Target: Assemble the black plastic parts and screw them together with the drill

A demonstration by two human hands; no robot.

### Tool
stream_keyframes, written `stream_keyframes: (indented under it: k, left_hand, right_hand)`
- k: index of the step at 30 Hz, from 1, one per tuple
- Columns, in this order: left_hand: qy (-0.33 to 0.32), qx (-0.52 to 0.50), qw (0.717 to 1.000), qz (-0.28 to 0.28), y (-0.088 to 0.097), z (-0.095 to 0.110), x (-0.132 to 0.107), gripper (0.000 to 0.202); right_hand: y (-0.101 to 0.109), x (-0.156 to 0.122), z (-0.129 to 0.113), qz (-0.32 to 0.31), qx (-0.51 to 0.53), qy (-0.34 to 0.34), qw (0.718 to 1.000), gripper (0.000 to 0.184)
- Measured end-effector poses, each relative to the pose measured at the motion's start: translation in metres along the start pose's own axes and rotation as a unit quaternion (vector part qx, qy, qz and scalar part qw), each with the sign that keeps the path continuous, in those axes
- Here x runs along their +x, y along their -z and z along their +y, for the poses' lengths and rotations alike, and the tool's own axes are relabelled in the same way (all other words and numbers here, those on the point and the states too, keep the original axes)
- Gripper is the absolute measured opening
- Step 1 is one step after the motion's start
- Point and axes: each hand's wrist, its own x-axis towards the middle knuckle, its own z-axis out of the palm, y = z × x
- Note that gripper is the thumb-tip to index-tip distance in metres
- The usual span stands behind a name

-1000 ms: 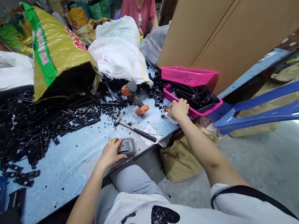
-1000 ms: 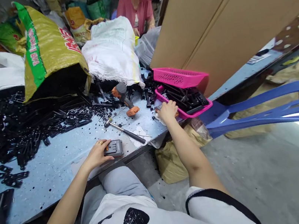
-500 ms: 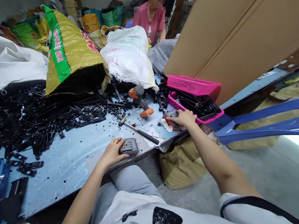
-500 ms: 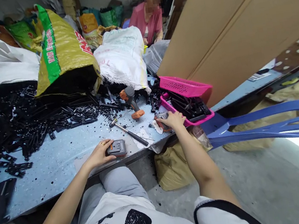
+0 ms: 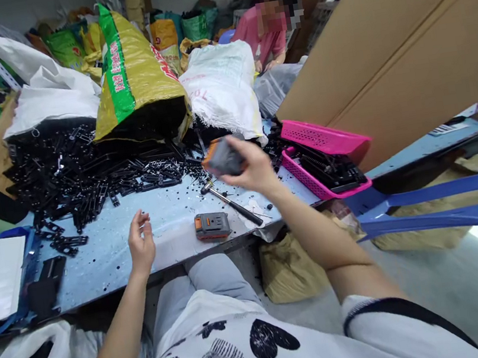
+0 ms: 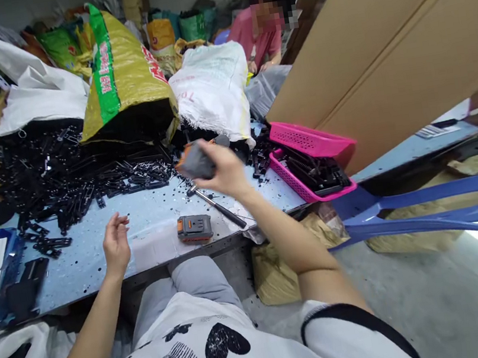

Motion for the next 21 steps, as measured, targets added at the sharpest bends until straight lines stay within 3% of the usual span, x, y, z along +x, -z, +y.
stream_keyframes:
  k: [1,4,6,8,10,14,16,19,21]
  left_hand:
    - [0.004,-0.019,0.999,0.039,0.004,0.004,-0.001,0.045]
    - [-0.009,-0.044,0.993,0.110,0.014,0.013,-0.006,0.046]
    - [-0.018,-0.036,0.992,0.119,0.022,0.012,-0.012,0.046]
    - [-0.013,-0.021,0.993,0.112,0.029,0.007,-0.016,0.046]
    - [0.004,-0.008,0.994,0.106,0.034,0.000,-0.018,0.045]
    - [0.032,-0.002,0.995,0.093,0.029,-0.007,-0.018,0.043]
    - [0.032,-0.010,0.996,0.080,0.020,-0.006,-0.017,0.043]
    - [0.023,-0.012,0.999,0.048,0.004,-0.001,-0.016,0.041]
    - [0.002,0.011,1.000,0.021,-0.003,0.003,-0.016,0.040]
  right_hand:
    - [-0.019,0.005,-0.029,-0.025,0.040,0.044,0.998,0.085]
    - [-0.092,-0.004,-0.097,-0.176,0.094,0.123,0.972,0.086]
    - [-0.136,-0.022,-0.121,-0.263,0.077,0.121,0.954,0.087]
    - [-0.161,-0.039,-0.129,-0.316,0.053,0.089,0.943,0.086]
    - [-0.160,-0.050,-0.122,-0.325,0.043,0.062,0.943,0.084]
    - [-0.113,-0.064,-0.079,-0.275,0.006,0.054,0.960,0.095]
    - [-0.094,-0.075,-0.054,-0.308,-0.025,0.037,0.950,0.099]
    - [-0.087,-0.098,-0.027,-0.328,-0.010,0.002,0.945,0.088]
    - [-0.084,-0.108,-0.015,-0.268,0.029,-0.030,0.962,0.080]
